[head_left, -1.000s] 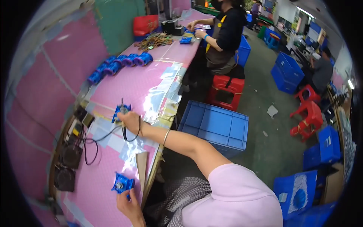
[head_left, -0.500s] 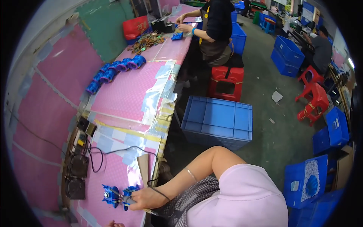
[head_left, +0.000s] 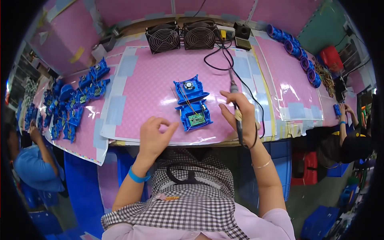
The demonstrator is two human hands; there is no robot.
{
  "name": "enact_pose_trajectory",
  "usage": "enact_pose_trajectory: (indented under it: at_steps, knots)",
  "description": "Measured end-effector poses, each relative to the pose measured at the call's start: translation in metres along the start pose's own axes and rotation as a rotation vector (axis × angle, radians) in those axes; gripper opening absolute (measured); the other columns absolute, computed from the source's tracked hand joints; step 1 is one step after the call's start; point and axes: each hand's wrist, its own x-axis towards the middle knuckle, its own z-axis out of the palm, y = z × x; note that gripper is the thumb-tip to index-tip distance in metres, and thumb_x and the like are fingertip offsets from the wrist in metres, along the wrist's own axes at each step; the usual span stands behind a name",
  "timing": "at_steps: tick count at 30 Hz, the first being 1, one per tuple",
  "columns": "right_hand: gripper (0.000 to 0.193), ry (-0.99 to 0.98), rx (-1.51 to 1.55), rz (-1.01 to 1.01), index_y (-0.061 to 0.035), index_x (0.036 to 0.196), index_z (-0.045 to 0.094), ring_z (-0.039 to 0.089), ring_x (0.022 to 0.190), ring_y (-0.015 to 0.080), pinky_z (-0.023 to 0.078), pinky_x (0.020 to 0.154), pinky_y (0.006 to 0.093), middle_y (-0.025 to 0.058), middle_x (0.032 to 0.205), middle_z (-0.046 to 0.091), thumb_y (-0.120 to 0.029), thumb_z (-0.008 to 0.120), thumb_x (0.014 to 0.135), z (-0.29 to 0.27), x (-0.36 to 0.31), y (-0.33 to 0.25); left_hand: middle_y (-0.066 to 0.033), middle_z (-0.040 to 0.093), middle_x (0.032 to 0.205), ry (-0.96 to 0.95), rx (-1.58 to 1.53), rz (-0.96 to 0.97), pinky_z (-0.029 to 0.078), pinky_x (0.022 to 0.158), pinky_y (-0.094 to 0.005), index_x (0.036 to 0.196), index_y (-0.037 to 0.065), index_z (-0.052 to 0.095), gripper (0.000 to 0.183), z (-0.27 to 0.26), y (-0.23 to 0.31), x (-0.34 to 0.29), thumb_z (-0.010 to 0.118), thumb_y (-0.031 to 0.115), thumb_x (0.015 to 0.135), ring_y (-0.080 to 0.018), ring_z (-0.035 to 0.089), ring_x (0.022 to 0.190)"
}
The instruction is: Soldering electrical components onto small blue cooling fans at a factory assembly line.
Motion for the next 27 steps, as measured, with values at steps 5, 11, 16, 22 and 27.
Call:
enact_pose_trajectory:
  at_steps: [5,11,16,22,27]
  knots:
    - [0.018,-0.325,0.156,0.005,-0.0004,0.088,0.059,0.055,0.064,0.0127,0.045,0.061,0.025,0.0052,0.072,0.06,0.009,0.063,0.073,0.031,0.025,0.025,-0.0155,0.057,0.058,-0.186,0.18,0.009,0.041,0.05,-0.0398,0.061,-0.002,0.061,0.032,0.031,0.014,0.015,0.074,0.024,0.073,-0.0273,0.057,0.052]
    - [0.013,-0.317,0.132,0.011,-0.0004,0.083,0.056,0.056,0.063,0.0123,0.044,0.06,0.0247,0.0043,0.067,0.055,0.007,0.059,0.073,0.005,0.002,0.008,-0.0165,0.057,0.057,-0.203,0.182,0.018,0.042,0.05,-0.037,0.06,-0.003,0.059,0.033,0.003,-0.001,0.009,0.073,0.024,0.073,-0.0263,0.058,0.052]
    - [0.016,-0.227,0.137,-0.027,-0.0018,0.079,0.053,0.069,0.083,0.0237,0.05,0.064,0.03,0.0081,0.073,0.062,0.008,0.065,0.077,0.003,-0.017,-0.013,-0.0112,0.057,0.057,-0.309,0.084,0.046,0.042,0.051,-0.0372,0.067,0.0,0.061,0.033,0.001,0.003,0.011,0.07,0.03,0.079,-0.0254,0.056,0.053]
    - [0.057,0.086,0.281,0.208,-0.0032,0.115,0.044,0.046,0.071,0.0104,0.04,0.069,0.0259,0.008,0.082,0.059,-0.057,0.04,0.095,-0.02,-0.035,-0.034,0.0066,0.04,0.07,-0.304,-1.298,-0.531,0.032,0.054,-0.0219,0.103,0.001,0.062,0.02,-0.049,0.008,0.048,0.056,0.017,0.093,-0.0052,0.038,0.06]
    - [0.025,0.106,0.591,0.583,0.0,0.103,0.058,0.044,0.07,0.0086,0.037,0.066,0.0222,0.0022,0.077,0.051,-0.024,0.05,0.098,-0.018,-0.047,-0.029,-0.0013,0.054,0.075,-0.33,-0.591,-0.168,0.041,0.055,-0.0222,0.107,0.001,0.066,0.021,-0.02,0.018,0.052,0.056,0.004,0.089,-0.0083,0.052,0.061]
